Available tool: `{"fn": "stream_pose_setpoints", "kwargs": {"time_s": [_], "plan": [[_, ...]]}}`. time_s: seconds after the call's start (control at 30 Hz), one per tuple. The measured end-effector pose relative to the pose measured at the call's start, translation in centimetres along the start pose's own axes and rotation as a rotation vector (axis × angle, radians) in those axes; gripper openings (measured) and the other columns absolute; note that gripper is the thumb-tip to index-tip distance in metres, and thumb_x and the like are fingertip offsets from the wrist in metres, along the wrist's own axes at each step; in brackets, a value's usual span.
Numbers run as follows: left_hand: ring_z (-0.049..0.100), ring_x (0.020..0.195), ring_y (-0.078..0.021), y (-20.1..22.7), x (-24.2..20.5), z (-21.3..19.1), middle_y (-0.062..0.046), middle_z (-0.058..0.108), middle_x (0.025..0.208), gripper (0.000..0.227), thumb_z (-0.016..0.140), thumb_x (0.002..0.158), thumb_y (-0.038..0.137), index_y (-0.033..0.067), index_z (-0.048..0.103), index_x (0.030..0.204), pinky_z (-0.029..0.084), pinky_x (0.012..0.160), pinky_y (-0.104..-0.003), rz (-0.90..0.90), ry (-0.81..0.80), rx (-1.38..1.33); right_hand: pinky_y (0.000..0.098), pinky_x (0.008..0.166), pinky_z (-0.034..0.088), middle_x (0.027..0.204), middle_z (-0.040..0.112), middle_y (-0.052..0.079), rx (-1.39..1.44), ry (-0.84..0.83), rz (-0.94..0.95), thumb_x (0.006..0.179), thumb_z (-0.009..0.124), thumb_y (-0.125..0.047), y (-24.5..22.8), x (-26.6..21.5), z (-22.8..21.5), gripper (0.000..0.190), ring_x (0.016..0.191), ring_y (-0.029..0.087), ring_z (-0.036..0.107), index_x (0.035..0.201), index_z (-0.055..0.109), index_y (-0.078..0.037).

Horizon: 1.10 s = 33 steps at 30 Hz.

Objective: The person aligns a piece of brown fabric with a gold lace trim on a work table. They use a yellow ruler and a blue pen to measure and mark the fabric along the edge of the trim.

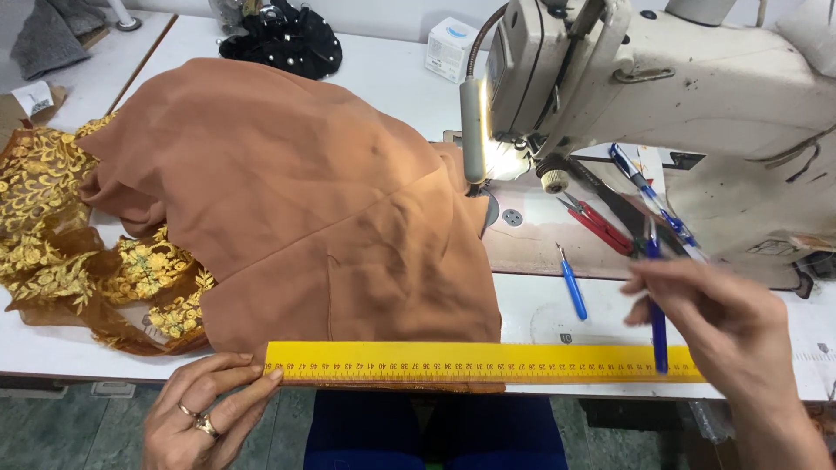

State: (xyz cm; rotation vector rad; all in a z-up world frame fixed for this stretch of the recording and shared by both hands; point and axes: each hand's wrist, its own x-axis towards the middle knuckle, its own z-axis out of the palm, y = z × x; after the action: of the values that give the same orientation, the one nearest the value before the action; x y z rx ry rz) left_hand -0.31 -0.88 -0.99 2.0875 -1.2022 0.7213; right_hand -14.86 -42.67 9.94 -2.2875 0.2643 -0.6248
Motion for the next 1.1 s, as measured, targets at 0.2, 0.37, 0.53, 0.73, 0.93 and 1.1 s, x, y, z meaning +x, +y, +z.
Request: {"fn": "stream_pose_setpoints", "kwargs": {"time_s": [0.2,0.37,0.53,0.73,0.93,1.1], "plan": [[0.065,0.098,-0.0214,1.0,0.4,-0.4,0.000,0.068,0.101,0.029,0.072,0.078,0.012,0.0156,0.071,0.107,0.053,0.088,-0.034,-0.100,-0.028,0.008,0.0500,0.085,0.064,0.095,0.076,0.028,0.534,-0.038,0.255,0.089,0.039,0.002,3.8,-4.4,0.6,0.033,0.086,0.041,0.079,0.107,0.066,0.008],[0.064,0.102,-0.0220,1.0,0.2,-0.5,0.000,0.067,0.103,0.033,0.072,0.077,0.013,0.0171,0.070,0.110,0.053,0.090,-0.037,-0.128,-0.080,0.025,0.0334,0.098,0.061,0.109,0.077,0.010,0.240,-0.260,0.061,0.074,0.070,-0.007,3.8,-4.8,2.5,0.036,0.107,0.021,0.075,0.110,0.067,-0.007],[0.065,0.097,-0.0243,0.5,0.5,-0.4,-0.003,0.067,0.101,0.026,0.068,0.081,0.013,0.0137,0.070,0.108,0.053,0.087,-0.037,-0.037,-0.049,0.018,0.0299,0.099,0.054,0.117,0.071,0.005,0.002,-0.310,-0.239,0.067,0.081,-0.020,3.3,-4.3,3.8,0.051,0.112,0.017,0.069,0.113,0.060,-0.011],[0.065,0.094,-0.0252,-0.1,0.4,-0.4,-0.004,0.066,0.100,0.023,0.067,0.083,0.015,0.0118,0.070,0.105,0.054,0.083,-0.036,0.007,-0.035,-0.006,0.0268,0.095,0.054,0.116,0.073,-0.001,-0.084,-0.322,-0.284,0.067,0.080,-0.023,3.7,-4.5,4.2,0.049,0.109,0.013,0.067,0.111,0.062,-0.013],[0.065,0.096,-0.0239,-0.5,0.1,-0.3,-0.003,0.065,0.101,0.024,0.070,0.082,0.012,0.0119,0.070,0.107,0.054,0.084,-0.034,0.033,-0.034,-0.003,0.0267,0.085,0.058,0.117,0.074,0.002,-0.100,-0.349,-0.280,0.068,0.079,-0.025,5.2,-4.8,4.4,0.049,0.097,0.014,0.070,0.112,0.060,-0.013],[0.065,0.097,-0.0234,-0.5,-0.1,-0.3,-0.003,0.066,0.102,0.027,0.072,0.081,0.012,0.0116,0.070,0.107,0.054,0.084,-0.034,0.029,-0.044,-0.005,0.0263,0.084,0.058,0.116,0.074,0.007,-0.065,-0.318,-0.319,0.068,0.079,-0.021,5.0,-4.8,4.6,0.048,0.095,0.014,0.072,0.111,0.059,-0.011]]}}
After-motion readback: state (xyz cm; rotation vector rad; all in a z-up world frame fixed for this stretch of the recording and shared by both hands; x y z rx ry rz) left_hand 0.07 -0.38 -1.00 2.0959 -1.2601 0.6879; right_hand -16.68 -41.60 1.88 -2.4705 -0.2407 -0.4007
